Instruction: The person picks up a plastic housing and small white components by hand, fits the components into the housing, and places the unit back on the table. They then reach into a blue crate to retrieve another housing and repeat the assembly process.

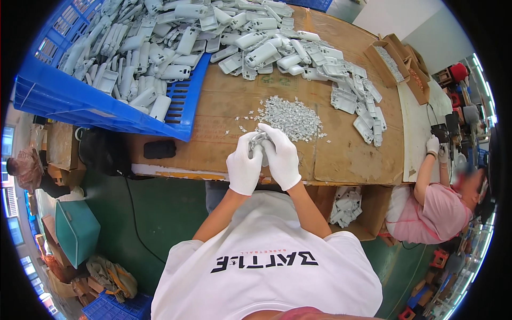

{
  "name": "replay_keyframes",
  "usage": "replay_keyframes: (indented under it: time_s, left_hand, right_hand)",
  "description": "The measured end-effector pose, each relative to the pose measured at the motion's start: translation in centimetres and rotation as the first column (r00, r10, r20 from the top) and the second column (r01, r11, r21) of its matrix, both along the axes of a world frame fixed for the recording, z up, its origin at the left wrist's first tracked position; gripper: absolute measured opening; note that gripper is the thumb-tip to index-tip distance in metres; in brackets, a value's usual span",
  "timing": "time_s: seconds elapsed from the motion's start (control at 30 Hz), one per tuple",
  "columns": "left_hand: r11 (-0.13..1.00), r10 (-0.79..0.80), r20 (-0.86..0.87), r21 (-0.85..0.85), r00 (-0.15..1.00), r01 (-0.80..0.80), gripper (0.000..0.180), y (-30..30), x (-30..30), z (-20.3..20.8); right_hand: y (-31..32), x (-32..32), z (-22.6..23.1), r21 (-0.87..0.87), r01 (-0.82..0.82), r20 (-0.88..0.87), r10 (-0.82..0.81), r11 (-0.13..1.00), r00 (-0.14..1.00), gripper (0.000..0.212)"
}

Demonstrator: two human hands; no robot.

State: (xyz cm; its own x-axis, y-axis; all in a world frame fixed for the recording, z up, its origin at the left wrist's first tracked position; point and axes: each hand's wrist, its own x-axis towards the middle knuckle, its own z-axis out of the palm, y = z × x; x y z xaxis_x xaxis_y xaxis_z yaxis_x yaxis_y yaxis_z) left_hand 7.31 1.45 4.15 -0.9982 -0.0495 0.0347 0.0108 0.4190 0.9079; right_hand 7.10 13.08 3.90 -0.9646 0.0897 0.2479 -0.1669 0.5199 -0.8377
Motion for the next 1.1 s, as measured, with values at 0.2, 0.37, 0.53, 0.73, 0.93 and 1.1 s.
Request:
replay_keyframes:
  time_s: [0.2,0.37,0.53,0.73,0.93,1.1]
  left_hand:
    - [0.978,0.11,-0.074,0.184,0.991,-0.095,0.018,1.6,-0.3,-0.6]
    - [0.979,0.074,-0.013,0.193,0.997,-0.07,0.013,1.6,-0.6,-0.4]
    - [0.98,0.061,-0.012,0.193,0.998,-0.057,0.011,1.8,-0.6,-0.2]
    - [0.981,0.019,-0.039,0.196,0.999,-0.011,0.013,2.3,-0.3,0.8]
    - [0.991,-0.02,-0.159,0.125,0.987,0.04,0.023,2.5,-0.4,0.6]
    - [1.0,-0.021,-0.155,-0.026,0.988,0.017,0.029,2.6,-0.2,1.1]
  right_hand:
    - [-0.3,0.2,-0.1,-0.203,0.127,0.111,-0.106,0.971,0.988,0.027]
    - [1.1,-0.1,-0.9,-0.128,-0.035,-0.054,0.028,0.991,0.998,0.02]
    - [1.5,-0.1,-0.5,-0.19,-0.017,0.003,0.018,0.982,1.0,0.016]
    - [2.2,0.2,0.4,-0.318,0.0,0.049,0.016,0.948,0.999,0.018]
    - [2.5,0.1,0.7,-0.458,0.098,0.198,-0.005,0.883,0.98,0.02]
    - [2.1,0.1,-0.1,-0.647,0.061,0.194,0.086,0.76,0.977,0.025]
